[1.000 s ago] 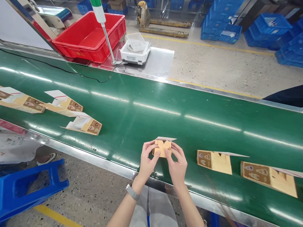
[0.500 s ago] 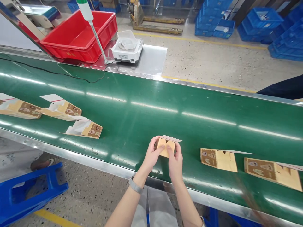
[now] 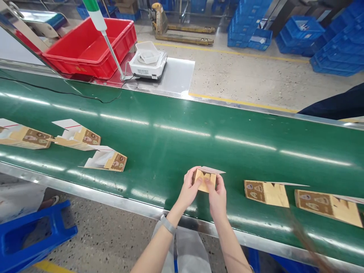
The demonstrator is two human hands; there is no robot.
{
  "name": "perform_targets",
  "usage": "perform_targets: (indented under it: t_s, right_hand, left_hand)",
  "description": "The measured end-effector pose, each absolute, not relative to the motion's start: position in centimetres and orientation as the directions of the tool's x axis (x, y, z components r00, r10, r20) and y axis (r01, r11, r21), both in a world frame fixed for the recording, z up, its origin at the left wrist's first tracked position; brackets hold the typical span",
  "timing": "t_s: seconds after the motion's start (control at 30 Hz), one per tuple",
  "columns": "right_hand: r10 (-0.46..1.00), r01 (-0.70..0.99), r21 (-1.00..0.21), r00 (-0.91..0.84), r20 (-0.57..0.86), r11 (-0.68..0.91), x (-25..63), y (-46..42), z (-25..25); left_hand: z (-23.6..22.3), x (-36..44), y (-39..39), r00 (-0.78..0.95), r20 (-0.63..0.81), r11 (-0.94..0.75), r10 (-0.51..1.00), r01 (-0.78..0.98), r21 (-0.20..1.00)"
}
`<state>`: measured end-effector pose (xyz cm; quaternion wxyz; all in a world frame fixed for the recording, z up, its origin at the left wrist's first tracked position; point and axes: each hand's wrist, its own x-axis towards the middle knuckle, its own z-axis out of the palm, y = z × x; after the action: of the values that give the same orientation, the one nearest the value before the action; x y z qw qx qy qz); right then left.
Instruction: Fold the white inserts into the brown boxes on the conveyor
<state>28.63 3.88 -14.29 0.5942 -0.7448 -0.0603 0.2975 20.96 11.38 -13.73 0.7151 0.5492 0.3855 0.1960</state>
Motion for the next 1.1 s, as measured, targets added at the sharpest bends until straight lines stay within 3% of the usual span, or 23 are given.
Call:
perform_targets:
  t_s: [0.07, 0.13, 0.2, 0.23, 0.3, 0.37, 0.47, 0.6, 0.73, 0.87, 1.1]
  right_hand:
    - [0.387, -0.186, -0.925, 0.867, -0.313, -0.332, 28.7, 3.0, -13.8]
    - [0.304, -0.017, -0.928, 0.942, -0.139, -0.372, 28.4, 1.6, -12.8]
    - [0.246, 0.226, -0.903, 0.959, 0.141, -0.364, 27.5, 0.2, -11.3]
    - [0.263, 0.346, -0.877, 0.928, 0.266, -0.334, 26.8, -0.1, -10.6]
    - [0.416, 0.497, -0.842, 0.825, 0.383, -0.211, 25.1, 0.2, -9.6]
    - [0.653, 0.471, -0.877, 0.695, 0.302, -0.095, 22.9, 2.5, -9.3]
    - [0.889, 0.296, -0.953, 0.450, 0.081, -0.063, 19.1, 8.7, -10.3]
    - [0.968, 0.178, -0.984, 0.248, 0.044, -0.001, 14.8, 16.3, -11.9]
    - [0.945, 0.194, -0.981, 0.321, 0.066, 0.003, 13.7, 16.8, -12.7]
    - [0.897, 0.355, -0.934, 0.426, 0.113, -0.051, 15.8, 12.1, -13.9]
    - [0.930, 0.477, -0.874, 0.354, 0.096, -0.091, 20.2, 9.3, -15.2]
  left_hand:
    - [-13.2, 20.3, 10.6, 0.634, -0.309, 0.302, 0.709, 0.123, 0.945]
    - [-12.5, 17.9, 9.9, 0.551, -0.230, 0.182, 0.802, 0.142, 0.973]
    - [-12.0, 13.3, 10.1, 0.316, -0.046, -0.030, 0.948, 0.230, 0.973]
    - [-11.8, 10.5, 10.7, 0.110, 0.112, -0.141, 0.988, 0.302, 0.943]
    - [-11.7, 4.7, 13.0, -0.161, 0.248, -0.174, 0.955, 0.372, 0.912]
    - [-12.0, 0.0, 16.3, -0.245, 0.221, -0.106, 0.944, 0.409, 0.906]
    - [-12.7, -3.3, 21.2, -0.190, 0.113, -0.031, 0.975, 0.391, 0.920]
    - [-13.4, -1.4, 23.5, 0.048, -0.028, 0.019, 0.998, 0.176, 0.984]
    - [-13.8, 1.9, 20.0, 0.113, 0.001, -0.018, 0.994, 0.151, 0.988]
    - [-15.1, 3.8, 15.5, 0.250, 0.065, -0.121, 0.966, 0.217, 0.968]
    - [-15.0, 5.1, 14.9, 0.409, 0.080, -0.213, 0.909, 0.293, 0.932]
